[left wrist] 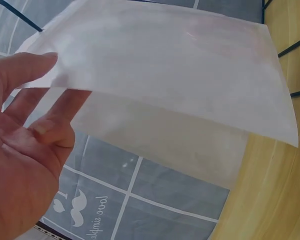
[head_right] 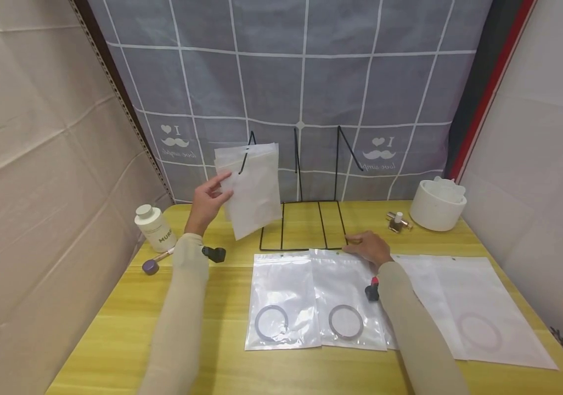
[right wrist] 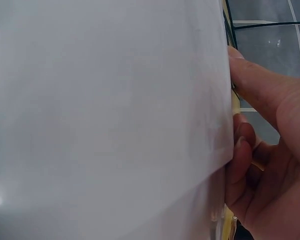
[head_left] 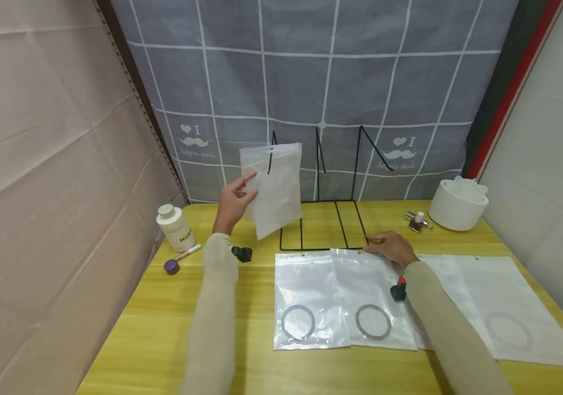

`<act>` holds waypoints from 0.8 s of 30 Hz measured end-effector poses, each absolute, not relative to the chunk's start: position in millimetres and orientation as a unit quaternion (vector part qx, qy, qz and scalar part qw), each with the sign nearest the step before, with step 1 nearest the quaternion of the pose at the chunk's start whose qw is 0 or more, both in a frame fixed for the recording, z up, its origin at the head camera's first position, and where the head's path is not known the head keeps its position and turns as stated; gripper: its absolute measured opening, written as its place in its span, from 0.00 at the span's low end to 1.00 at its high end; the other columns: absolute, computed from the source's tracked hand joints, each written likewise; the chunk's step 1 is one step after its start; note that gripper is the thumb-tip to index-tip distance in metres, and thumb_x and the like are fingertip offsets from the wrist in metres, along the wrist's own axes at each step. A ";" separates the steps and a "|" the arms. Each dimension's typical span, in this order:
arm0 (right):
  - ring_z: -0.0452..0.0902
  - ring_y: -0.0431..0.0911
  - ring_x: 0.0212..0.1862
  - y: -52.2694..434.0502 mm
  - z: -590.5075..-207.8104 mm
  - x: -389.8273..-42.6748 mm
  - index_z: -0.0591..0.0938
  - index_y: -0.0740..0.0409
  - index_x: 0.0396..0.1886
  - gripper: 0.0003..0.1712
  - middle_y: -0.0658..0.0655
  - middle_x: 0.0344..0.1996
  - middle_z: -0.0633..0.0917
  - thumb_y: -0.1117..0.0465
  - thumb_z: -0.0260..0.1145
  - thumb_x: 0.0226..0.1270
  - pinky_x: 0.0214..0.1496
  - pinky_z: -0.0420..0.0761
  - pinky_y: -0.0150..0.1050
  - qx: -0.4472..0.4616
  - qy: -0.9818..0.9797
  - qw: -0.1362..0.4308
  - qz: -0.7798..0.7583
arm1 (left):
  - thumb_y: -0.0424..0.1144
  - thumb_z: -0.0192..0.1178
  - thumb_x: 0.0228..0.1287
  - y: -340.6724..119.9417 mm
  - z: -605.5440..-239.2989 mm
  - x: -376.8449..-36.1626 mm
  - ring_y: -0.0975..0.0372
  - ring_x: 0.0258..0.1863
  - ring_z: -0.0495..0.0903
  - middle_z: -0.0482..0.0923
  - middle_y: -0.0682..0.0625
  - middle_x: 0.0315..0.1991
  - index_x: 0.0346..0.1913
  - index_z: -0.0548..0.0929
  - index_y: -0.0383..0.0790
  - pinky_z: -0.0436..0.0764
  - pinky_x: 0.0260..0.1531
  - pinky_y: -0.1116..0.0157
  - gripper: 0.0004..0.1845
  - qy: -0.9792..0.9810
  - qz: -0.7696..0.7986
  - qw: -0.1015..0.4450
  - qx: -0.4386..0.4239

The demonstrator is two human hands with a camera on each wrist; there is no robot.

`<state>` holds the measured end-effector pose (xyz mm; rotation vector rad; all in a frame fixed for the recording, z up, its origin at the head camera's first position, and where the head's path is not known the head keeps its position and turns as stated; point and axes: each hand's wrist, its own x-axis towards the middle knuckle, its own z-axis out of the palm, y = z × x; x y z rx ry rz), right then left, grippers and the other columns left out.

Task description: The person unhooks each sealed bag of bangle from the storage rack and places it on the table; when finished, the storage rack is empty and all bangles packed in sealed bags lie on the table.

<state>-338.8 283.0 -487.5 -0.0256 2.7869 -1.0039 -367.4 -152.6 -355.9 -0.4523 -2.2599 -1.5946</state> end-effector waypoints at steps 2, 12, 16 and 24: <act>0.68 0.67 0.68 282.5 -488.1 -338.6 0.79 0.49 0.68 0.37 0.70 0.67 0.74 0.39 0.72 0.62 0.66 0.67 0.65 -0.009 0.937 0.087 -0.338 | 0.30 0.65 0.68 -152.6 -355.5 -365.2 0.51 0.40 0.83 0.75 0.48 0.68 0.67 0.80 0.49 0.81 0.41 0.67 0.26 -0.795 -0.559 0.169 -0.161; 0.69 0.67 0.67 283.0 -489.9 -337.6 0.79 0.50 0.68 0.37 0.70 0.67 0.74 0.39 0.71 0.63 0.65 0.68 0.65 -0.014 0.938 0.084 -0.337 | 0.28 0.60 0.69 -157.4 -350.6 -342.6 0.64 0.14 0.62 0.78 0.46 0.63 0.68 0.79 0.50 0.64 0.15 0.68 0.27 -0.817 -0.524 0.136 -0.200; 0.69 0.67 0.67 282.6 -489.0 -336.8 0.79 0.50 0.68 0.37 0.70 0.67 0.74 0.39 0.71 0.64 0.64 0.69 0.65 -0.017 0.939 0.084 -0.333 | 0.26 0.57 0.68 -161.4 -351.3 -331.1 0.65 0.15 0.60 0.80 0.44 0.56 0.68 0.79 0.50 0.63 0.16 0.69 0.28 -0.819 -0.515 0.134 -0.213; 0.68 0.67 0.68 281.5 -487.7 -336.6 0.79 0.50 0.68 0.36 0.70 0.66 0.75 0.39 0.71 0.64 0.65 0.68 0.65 -0.019 0.941 0.082 -0.328 | 0.27 0.63 0.67 -170.1 -348.1 -304.5 0.66 0.18 0.65 0.81 0.33 0.40 0.68 0.78 0.40 0.65 0.19 0.72 0.26 -0.802 -0.540 0.131 -0.219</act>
